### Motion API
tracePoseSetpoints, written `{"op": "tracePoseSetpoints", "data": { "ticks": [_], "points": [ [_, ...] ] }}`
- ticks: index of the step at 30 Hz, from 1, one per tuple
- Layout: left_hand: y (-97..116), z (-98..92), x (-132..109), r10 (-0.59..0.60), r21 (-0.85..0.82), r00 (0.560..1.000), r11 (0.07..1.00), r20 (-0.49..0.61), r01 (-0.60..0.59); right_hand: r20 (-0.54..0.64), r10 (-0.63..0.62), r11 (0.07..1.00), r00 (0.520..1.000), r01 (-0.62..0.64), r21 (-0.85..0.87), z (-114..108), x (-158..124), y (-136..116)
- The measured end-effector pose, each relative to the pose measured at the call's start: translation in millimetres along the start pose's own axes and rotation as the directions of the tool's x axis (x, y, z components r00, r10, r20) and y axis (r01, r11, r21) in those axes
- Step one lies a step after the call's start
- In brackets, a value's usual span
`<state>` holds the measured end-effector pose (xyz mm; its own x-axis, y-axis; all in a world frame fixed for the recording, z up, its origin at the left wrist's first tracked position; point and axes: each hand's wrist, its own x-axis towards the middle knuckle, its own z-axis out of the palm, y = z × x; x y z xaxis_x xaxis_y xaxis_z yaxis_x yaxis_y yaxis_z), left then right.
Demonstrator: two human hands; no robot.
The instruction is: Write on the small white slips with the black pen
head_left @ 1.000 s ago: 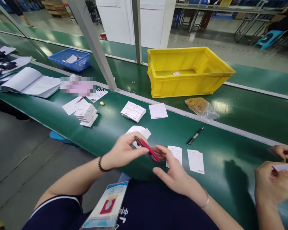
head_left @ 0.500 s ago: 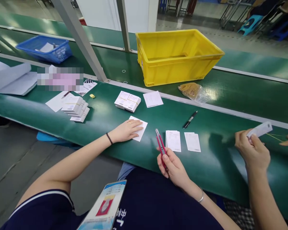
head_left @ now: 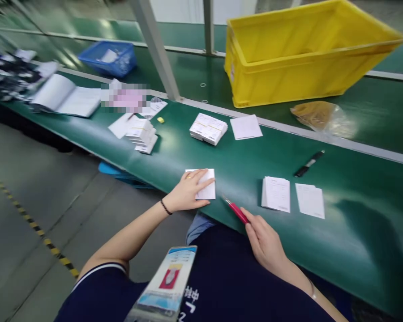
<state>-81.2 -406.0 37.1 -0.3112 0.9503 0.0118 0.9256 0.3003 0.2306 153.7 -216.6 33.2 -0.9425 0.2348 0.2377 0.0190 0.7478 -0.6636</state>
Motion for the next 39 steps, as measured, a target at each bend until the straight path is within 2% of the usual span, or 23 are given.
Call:
{"op": "tracePoseSetpoints", "data": {
  "ticks": [6,16,20,23,31,39],
  "points": [
    [-9,4.0,3,-0.021,0.005,1.0,1.0,0.004,0.021,-0.079,-0.137,0.977,0.987,0.122,-0.175,9,-5,7],
    [-10,4.7,9,0.011,0.011,1.0,1.0,-0.011,-0.011,0.013,-0.163,0.967,0.987,0.162,-0.199,13,-2,6],
    [-9,7.1,9,0.005,0.026,1.0,1.0,-0.012,-0.005,0.01,-0.153,0.949,0.988,0.15,-0.276,18,-2,8],
    [-8,14.1,10,0.01,0.003,0.998,1.0,-0.059,-0.01,0.008,-0.142,0.939,0.99,0.137,-0.316,20,-2,9],
    [2,32.8,14,-0.024,-0.146,0.979,0.989,-0.202,-0.005,-0.046,-0.111,0.929,0.993,0.088,-0.359,23,0,7],
    [-3,37.0,13,-0.012,-0.157,0.969,0.987,-0.248,-0.028,-0.039,-0.057,0.933,0.998,0.039,-0.358,28,5,5]
  ]
}}
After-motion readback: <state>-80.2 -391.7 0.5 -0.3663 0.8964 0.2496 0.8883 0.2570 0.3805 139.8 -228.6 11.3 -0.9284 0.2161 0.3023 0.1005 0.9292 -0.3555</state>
